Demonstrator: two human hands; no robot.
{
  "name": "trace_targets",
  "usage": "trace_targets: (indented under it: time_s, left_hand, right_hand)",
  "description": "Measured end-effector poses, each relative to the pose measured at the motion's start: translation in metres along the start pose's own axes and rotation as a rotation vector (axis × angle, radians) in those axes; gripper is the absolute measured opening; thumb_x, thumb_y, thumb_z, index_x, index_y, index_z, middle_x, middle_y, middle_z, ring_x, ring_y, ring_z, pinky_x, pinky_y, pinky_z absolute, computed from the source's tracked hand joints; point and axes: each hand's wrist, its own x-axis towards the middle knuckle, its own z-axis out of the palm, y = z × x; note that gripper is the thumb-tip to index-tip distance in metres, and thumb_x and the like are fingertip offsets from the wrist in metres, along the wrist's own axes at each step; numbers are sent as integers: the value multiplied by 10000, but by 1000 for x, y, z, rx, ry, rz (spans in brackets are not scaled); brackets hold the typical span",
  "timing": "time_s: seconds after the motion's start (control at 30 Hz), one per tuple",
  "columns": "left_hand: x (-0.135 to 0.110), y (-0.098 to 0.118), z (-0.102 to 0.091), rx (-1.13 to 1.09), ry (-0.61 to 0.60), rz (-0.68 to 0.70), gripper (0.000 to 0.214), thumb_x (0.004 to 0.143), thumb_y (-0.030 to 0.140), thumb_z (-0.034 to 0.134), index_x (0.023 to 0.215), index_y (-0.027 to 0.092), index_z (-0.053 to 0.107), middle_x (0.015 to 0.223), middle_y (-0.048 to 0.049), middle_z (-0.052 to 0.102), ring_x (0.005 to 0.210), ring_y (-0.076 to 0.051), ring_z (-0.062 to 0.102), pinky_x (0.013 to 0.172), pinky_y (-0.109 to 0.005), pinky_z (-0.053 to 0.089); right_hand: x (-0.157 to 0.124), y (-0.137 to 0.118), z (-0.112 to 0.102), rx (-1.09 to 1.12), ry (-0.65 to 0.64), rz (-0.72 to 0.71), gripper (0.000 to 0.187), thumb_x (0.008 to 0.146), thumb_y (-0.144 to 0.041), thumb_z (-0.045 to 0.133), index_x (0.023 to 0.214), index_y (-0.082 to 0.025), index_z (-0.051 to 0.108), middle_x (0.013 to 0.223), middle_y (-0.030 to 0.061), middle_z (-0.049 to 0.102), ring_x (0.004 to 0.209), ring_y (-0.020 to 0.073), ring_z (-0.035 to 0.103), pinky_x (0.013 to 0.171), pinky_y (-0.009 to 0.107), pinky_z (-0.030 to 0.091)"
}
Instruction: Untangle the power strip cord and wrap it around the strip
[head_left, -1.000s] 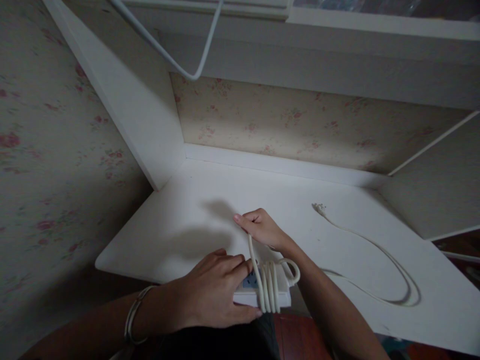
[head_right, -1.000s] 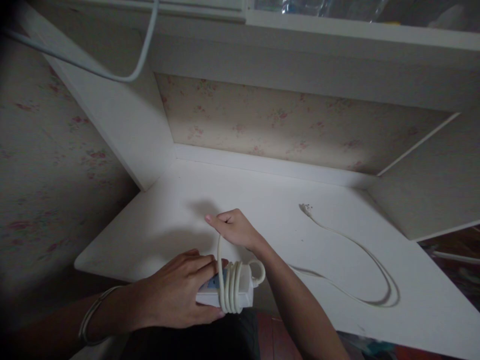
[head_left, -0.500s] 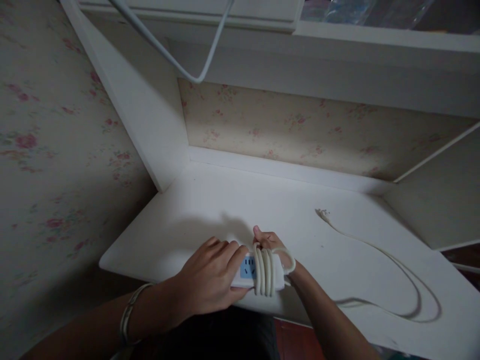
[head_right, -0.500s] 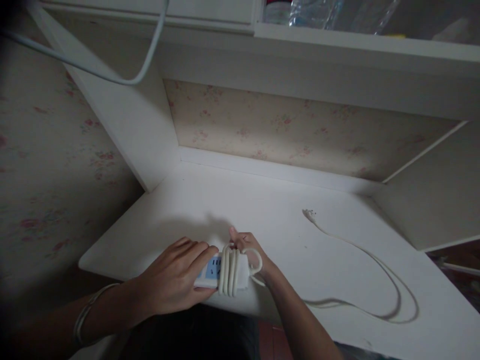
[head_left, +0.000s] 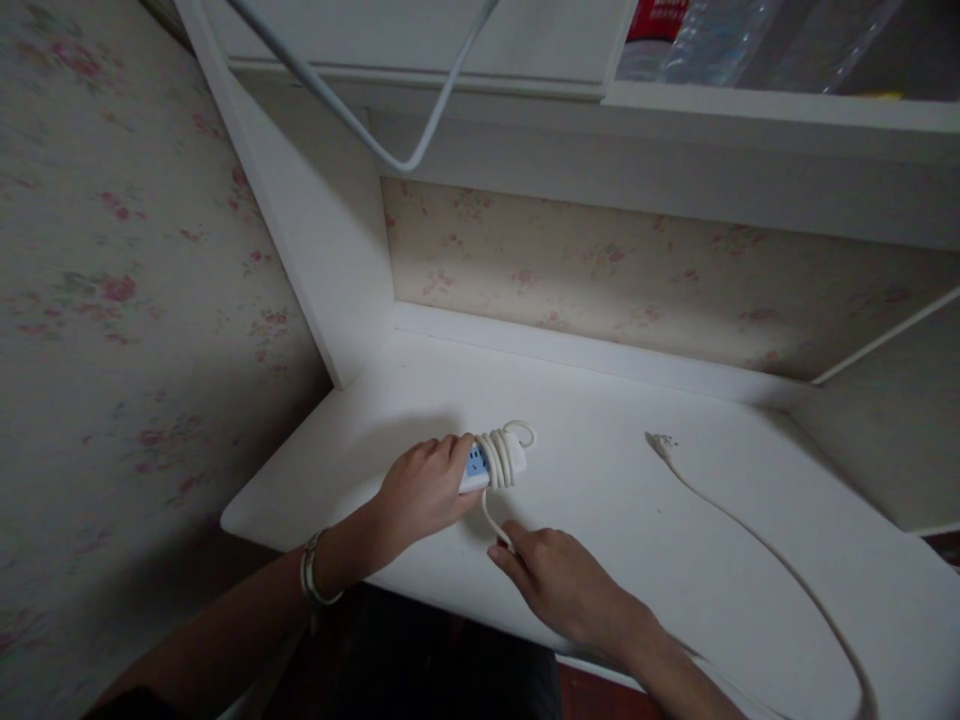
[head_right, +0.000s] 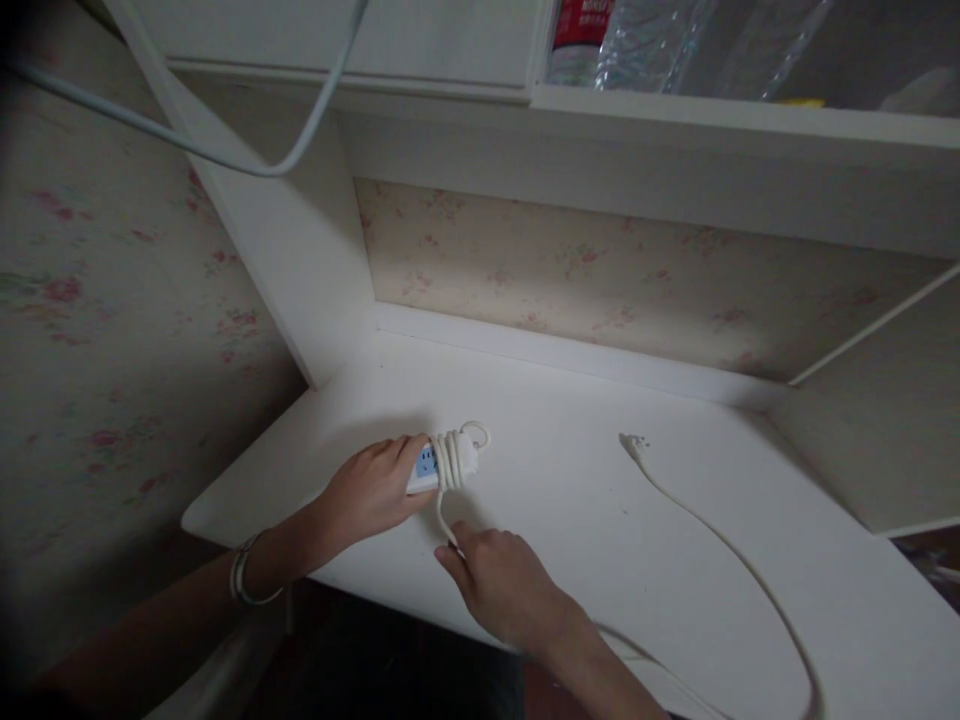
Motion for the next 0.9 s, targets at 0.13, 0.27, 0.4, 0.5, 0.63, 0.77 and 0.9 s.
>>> trace_targets:
  time_s: [0.13, 0.27, 0.4, 0.5, 0.63, 0.77, 0.9]
  left_hand:
    - [-2, -7, 9, 63, -15, -29, 352, 816, 272, 598, 1135, 163, 498, 1000, -111, 631, 922, -261, 617, 821, -382, 470]
    - [-5, -2, 13, 84, -26, -13, 408, 837, 305, 588, 1204, 167, 474, 1013, -115, 618, 931, -265, 608, 817, -386, 468]
    - [-8, 9, 18, 100, -65, -4, 412, 862, 262, 540, 1251, 171, 439, 1022, -113, 604, 913, -262, 604, 781, -377, 472]
    - [-11, 15, 20, 102, -85, 29, 335, 881, 212, 488, 1213, 180, 465, 1007, -97, 606, 900, -248, 604, 779, -371, 471]
    - [-19, 20, 14, 51, -70, 125, 370, 850, 291, 560, 1191, 169, 483, 998, -88, 614, 907, -263, 598, 812, -400, 475]
    - [-29, 26, 6, 45, -76, 215, 479, 807, 342, 618, 1223, 152, 474, 1015, -95, 626, 898, -275, 600, 798, -413, 489]
    - [-38, 32, 2, 25, -80, 323, 514, 806, 391, 606, 1238, 144, 479, 1104, -113, 625, 954, -283, 597, 832, -408, 489]
  right_hand:
    - [0, -6, -9, -180, 142, -80, 313, 990, -372, 341, 833, -198, 549, 709, 45, 662, 585, 172, 616, 540, 288, 289]
    - [5, -16, -22, -324, 230, -232, 336, 986, -340, 367, 778, -191, 585, 679, 41, 631, 567, 151, 580, 542, 302, 280]
    - [15, -28, -28, -385, 218, -394, 310, 972, -304, 411, 769, -183, 611, 693, 49, 633, 592, 153, 557, 552, 311, 270]
    - [24, -22, -37, -323, 226, -420, 311, 972, -341, 415, 813, -188, 635, 718, 50, 651, 616, 151, 553, 575, 302, 271]
    - [36, 6, -58, -200, 255, -352, 367, 941, -397, 475, 675, -184, 613, 608, 28, 597, 574, 130, 511, 569, 283, 258]
    - [47, 19, -68, -53, 216, -373, 453, 921, -392, 510, 525, -174, 531, 498, -13, 482, 487, 91, 413, 536, 268, 225]
    - [57, 13, -66, 117, 132, -404, 505, 920, -402, 503, 477, -162, 474, 469, -40, 395, 457, 63, 344, 516, 243, 227]
